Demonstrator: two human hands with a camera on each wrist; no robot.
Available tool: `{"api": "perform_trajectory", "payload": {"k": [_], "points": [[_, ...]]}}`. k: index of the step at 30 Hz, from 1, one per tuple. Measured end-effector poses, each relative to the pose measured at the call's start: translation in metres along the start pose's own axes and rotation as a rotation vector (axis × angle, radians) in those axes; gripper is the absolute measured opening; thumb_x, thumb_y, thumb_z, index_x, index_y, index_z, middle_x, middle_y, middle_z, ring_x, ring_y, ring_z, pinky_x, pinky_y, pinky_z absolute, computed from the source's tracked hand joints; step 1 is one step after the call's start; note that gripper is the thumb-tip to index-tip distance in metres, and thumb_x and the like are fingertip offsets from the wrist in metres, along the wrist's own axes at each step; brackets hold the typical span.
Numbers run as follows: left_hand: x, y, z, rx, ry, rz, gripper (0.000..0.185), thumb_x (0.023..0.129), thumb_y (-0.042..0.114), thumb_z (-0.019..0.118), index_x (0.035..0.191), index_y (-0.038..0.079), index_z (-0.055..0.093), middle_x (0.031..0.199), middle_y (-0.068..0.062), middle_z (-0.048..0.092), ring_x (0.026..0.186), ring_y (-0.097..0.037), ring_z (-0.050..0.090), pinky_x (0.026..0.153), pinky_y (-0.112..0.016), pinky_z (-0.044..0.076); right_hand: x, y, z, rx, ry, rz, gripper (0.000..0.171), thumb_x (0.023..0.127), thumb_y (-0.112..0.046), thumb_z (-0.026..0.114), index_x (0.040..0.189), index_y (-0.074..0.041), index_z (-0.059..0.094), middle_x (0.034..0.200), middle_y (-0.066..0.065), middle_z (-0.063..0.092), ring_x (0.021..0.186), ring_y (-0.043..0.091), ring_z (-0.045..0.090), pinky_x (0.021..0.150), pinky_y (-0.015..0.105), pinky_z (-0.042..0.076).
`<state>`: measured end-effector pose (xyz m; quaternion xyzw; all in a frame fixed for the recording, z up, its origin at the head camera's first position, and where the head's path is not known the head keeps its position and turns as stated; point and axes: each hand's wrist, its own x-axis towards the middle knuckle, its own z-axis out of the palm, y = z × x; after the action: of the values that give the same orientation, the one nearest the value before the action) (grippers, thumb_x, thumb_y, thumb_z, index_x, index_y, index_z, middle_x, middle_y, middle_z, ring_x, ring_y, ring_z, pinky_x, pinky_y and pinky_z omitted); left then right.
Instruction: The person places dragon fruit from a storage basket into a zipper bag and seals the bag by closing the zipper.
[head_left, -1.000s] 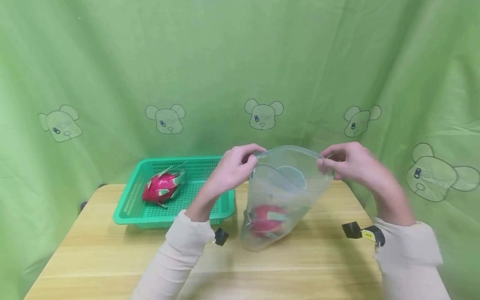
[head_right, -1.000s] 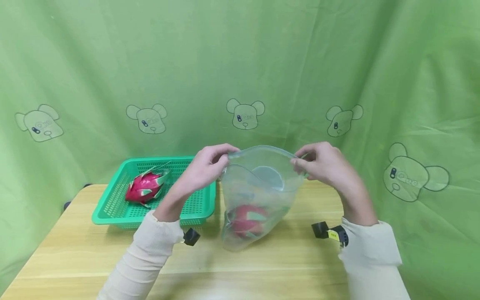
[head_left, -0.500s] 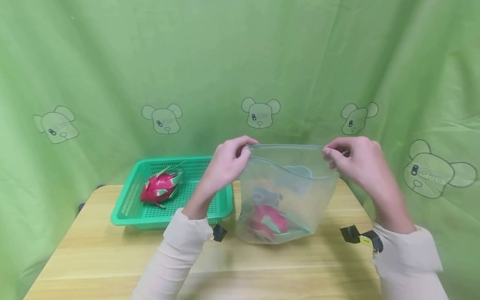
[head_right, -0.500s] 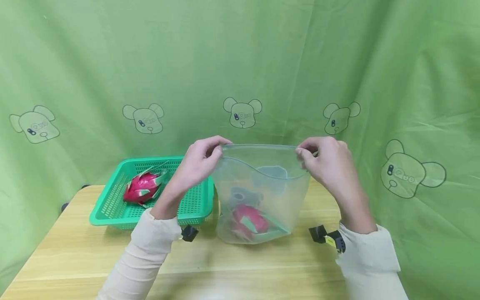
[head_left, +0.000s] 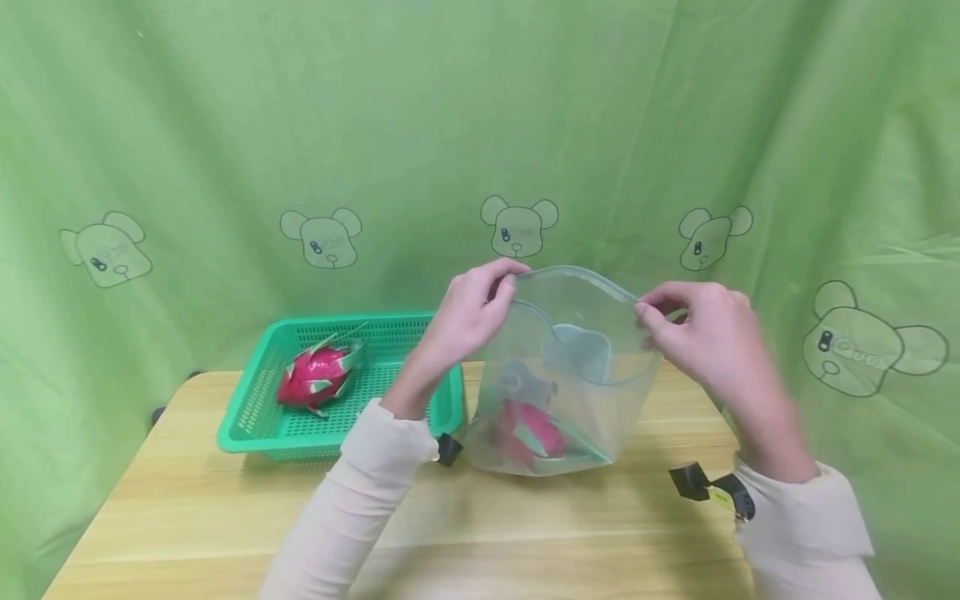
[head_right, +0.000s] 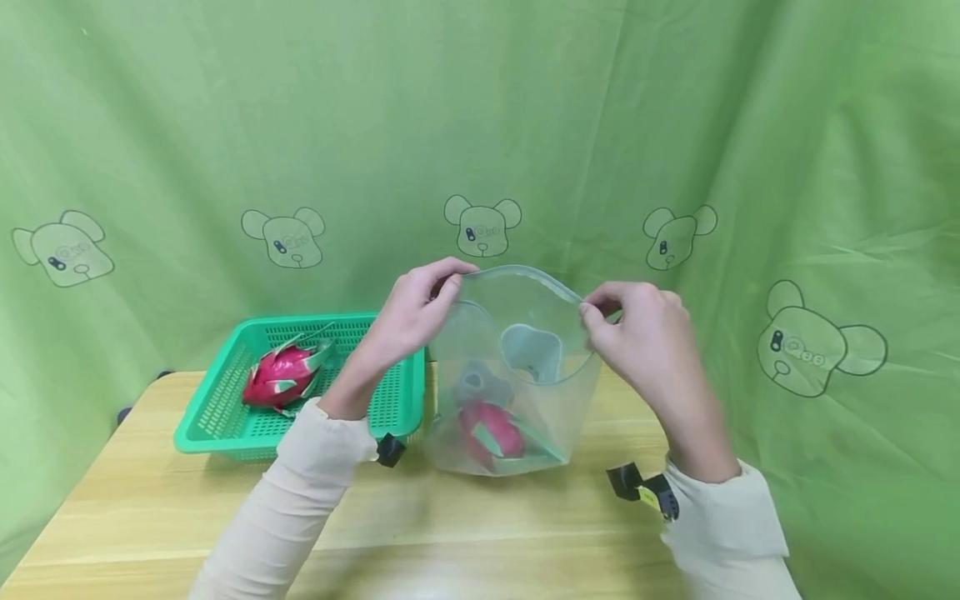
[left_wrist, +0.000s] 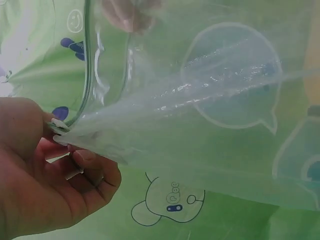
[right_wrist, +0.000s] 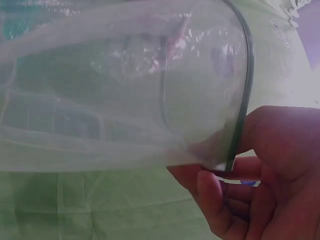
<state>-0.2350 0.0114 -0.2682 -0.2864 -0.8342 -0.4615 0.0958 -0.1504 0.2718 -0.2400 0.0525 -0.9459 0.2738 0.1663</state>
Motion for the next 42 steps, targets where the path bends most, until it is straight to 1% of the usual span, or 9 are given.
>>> {"api": "perform_trajectory", "payload": {"k": [5, 8, 10, 13, 21, 25, 28, 33, 42], "points": [[-0.003, 0.002, 0.004, 0.020, -0.017, -0.049, 0.034, 0.106, 0.020, 0.049, 0.135, 0.011, 0.065, 0.093, -0.005, 0.066, 0.079, -0.014, 0.057, 0.074, -0.029, 0.050, -0.004, -0.005, 0.004, 0.019, 0.009, 0.007, 0.023, 0.100, -0.021, 0.062, 0.108, -0.003, 0.073, 0.091, 0.013, 0.075, 0.063, 0.017, 0.070, 0.054, 0.030, 0.055], [-0.006, 0.003, 0.006, 0.040, -0.024, -0.083, 0.036, 0.101, 0.019, 0.055, 0.135, 0.012, 0.064, 0.120, -0.004, 0.067, 0.105, -0.016, 0.060, 0.093, -0.034, 0.053, -0.006, -0.006, 0.004, 0.017, -0.007, 0.005, 0.021, 0.099, -0.020, 0.061, 0.107, -0.003, 0.072, 0.094, 0.013, 0.074, 0.061, 0.016, 0.069, 0.053, 0.030, 0.056], [-0.008, 0.002, 0.006, 0.025, -0.029, -0.093, 0.038, 0.098, 0.014, 0.056, 0.135, 0.012, 0.065, 0.126, -0.006, 0.065, 0.110, -0.018, 0.059, 0.096, -0.035, 0.052, -0.007, -0.007, 0.004, 0.018, -0.032, 0.004, 0.021, 0.099, -0.019, 0.060, 0.108, -0.003, 0.071, 0.096, 0.015, 0.073, 0.062, 0.016, 0.069, 0.053, 0.030, 0.056], [-0.010, 0.001, 0.006, -0.032, -0.036, -0.103, 0.042, 0.093, 0.003, 0.054, 0.131, 0.011, 0.067, 0.124, -0.006, 0.064, 0.106, -0.018, 0.058, 0.092, -0.033, 0.051, -0.006, -0.007, 0.002, 0.010, -0.083, 0.010, 0.023, 0.099, -0.018, 0.059, 0.111, -0.002, 0.068, 0.101, 0.018, 0.072, 0.065, 0.017, 0.070, 0.055, 0.032, 0.056], [-0.013, 0.001, 0.006, -0.174, -0.044, -0.079, 0.037, 0.091, -0.005, 0.052, 0.118, 0.008, 0.074, 0.107, -0.003, 0.068, 0.071, -0.018, 0.058, 0.050, -0.022, 0.043, 0.005, -0.014, -0.003, -0.077, -0.195, -0.053, 0.033, 0.101, -0.023, 0.062, 0.127, -0.003, 0.064, 0.115, 0.022, 0.071, 0.098, 0.036, 0.070, 0.082, 0.056, 0.057], [-0.015, 0.004, 0.006, -0.199, -0.061, -0.039, 0.036, 0.088, -0.006, 0.054, 0.112, 0.009, 0.076, 0.103, 0.000, 0.069, 0.079, -0.019, 0.062, 0.055, -0.023, 0.047, 0.014, -0.018, 0.002, -0.062, -0.250, -0.141, 0.031, 0.102, -0.023, 0.064, 0.126, -0.002, 0.067, 0.116, 0.021, 0.072, 0.102, 0.038, 0.070, 0.086, 0.057, 0.057], [-0.016, 0.003, 0.006, -0.194, -0.060, -0.009, 0.037, 0.086, -0.005, 0.054, 0.109, 0.010, 0.078, 0.100, 0.002, 0.069, 0.081, -0.018, 0.061, 0.058, -0.025, 0.048, 0.016, -0.018, 0.008, -0.031, -0.281, -0.182, 0.024, 0.103, -0.018, 0.063, 0.118, -0.001, 0.071, 0.105, 0.018, 0.075, 0.088, 0.030, 0.073, 0.075, 0.047, 0.062], [-0.020, 0.002, 0.005, -0.124, -0.005, 0.009, 0.034, 0.088, -0.002, 0.056, 0.109, 0.011, 0.078, 0.097, 0.003, 0.067, 0.083, -0.016, 0.057, 0.061, -0.024, 0.045, 0.012, -0.021, 0.011, 0.070, -0.280, -0.116, 0.023, 0.106, -0.014, 0.055, 0.109, 0.001, 0.073, 0.105, 0.020, 0.075, 0.082, 0.026, 0.075, 0.060, 0.031, 0.062], [-0.020, 0.007, 0.005, -0.024, 0.074, -0.002, 0.023, 0.090, 0.003, 0.061, 0.105, 0.011, 0.078, 0.097, 0.003, 0.066, 0.089, -0.014, 0.057, 0.076, -0.027, 0.050, 0.000, -0.030, 0.010, 0.060, -0.209, -0.049, 0.028, 0.107, -0.017, 0.052, 0.112, 0.003, 0.072, 0.100, 0.020, 0.075, 0.075, 0.021, 0.075, 0.057, 0.030, 0.061]]}}
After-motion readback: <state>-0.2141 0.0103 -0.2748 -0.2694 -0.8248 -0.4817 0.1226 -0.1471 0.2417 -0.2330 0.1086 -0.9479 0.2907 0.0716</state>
